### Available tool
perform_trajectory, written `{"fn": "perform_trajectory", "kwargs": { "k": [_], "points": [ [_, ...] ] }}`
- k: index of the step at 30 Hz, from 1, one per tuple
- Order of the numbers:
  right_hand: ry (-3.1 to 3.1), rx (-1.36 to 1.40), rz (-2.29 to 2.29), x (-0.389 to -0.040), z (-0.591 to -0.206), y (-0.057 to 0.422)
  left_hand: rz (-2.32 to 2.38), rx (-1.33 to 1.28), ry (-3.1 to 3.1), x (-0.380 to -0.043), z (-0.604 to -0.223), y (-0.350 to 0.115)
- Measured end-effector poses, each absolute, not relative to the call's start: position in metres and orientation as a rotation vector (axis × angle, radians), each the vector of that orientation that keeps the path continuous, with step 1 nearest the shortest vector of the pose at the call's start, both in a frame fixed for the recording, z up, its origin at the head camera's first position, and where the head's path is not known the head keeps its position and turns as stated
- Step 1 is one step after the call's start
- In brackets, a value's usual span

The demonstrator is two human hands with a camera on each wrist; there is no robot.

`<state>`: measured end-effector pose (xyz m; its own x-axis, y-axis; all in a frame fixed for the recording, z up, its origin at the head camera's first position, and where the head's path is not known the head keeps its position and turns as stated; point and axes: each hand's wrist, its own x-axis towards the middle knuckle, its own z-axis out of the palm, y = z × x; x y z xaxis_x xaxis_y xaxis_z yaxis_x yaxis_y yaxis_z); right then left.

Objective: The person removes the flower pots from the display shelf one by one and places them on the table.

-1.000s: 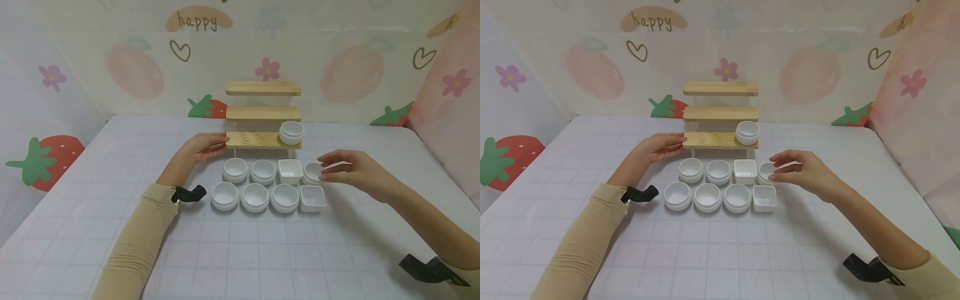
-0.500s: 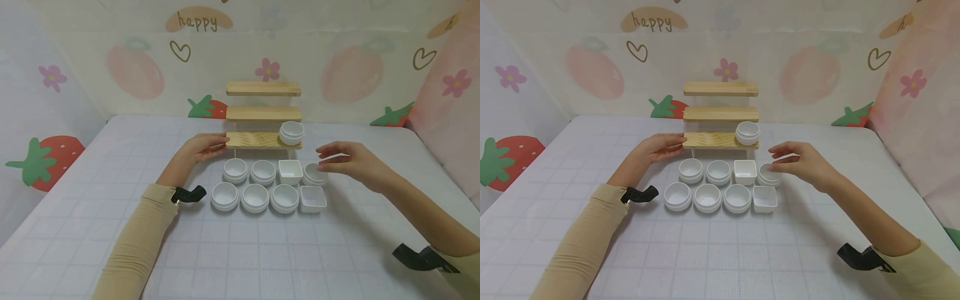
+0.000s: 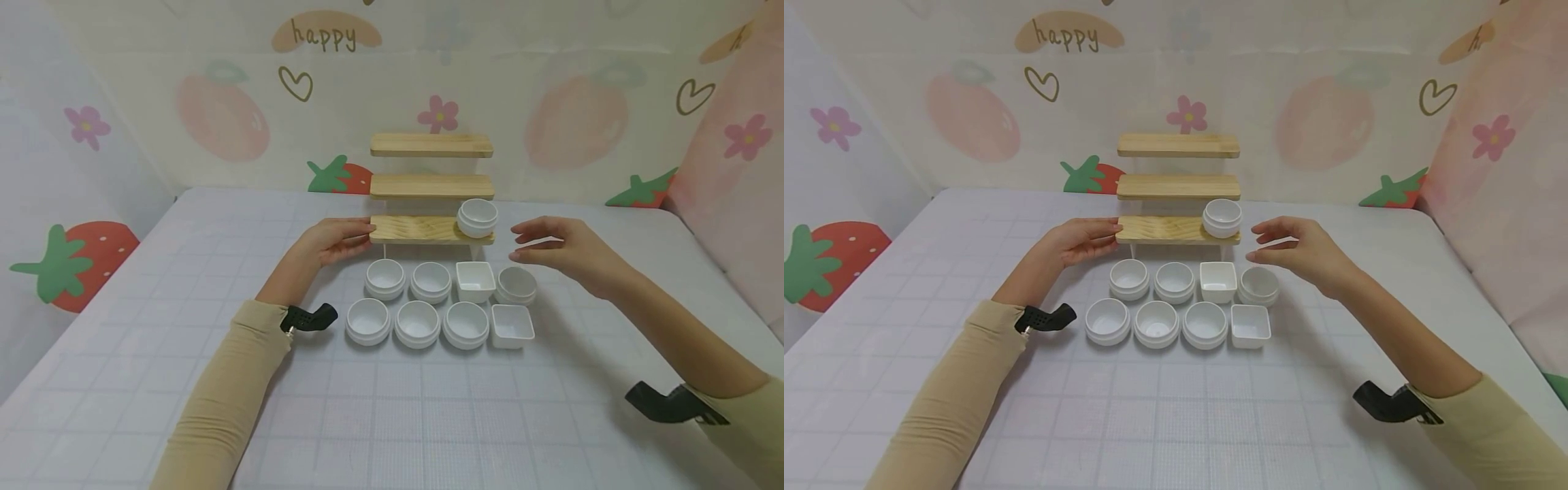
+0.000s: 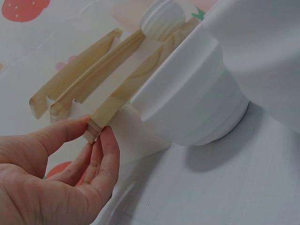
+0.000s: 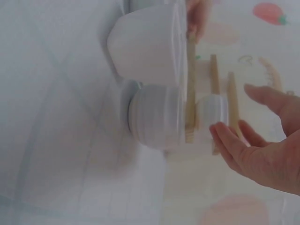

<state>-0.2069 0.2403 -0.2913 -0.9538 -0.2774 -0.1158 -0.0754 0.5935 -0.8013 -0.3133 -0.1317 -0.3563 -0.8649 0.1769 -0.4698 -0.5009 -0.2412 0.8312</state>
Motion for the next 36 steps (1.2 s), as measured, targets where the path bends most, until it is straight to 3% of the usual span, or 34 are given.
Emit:
{"fn": "perform_trajectory", "kwargs": {
  "k": [36],
  "points": [
    [2.554,-0.231,-1.395,-0.253,-0.280,0.216,2.137,-0.366,1.618,-0.311,-0.357,-0.132]
  ]
}}
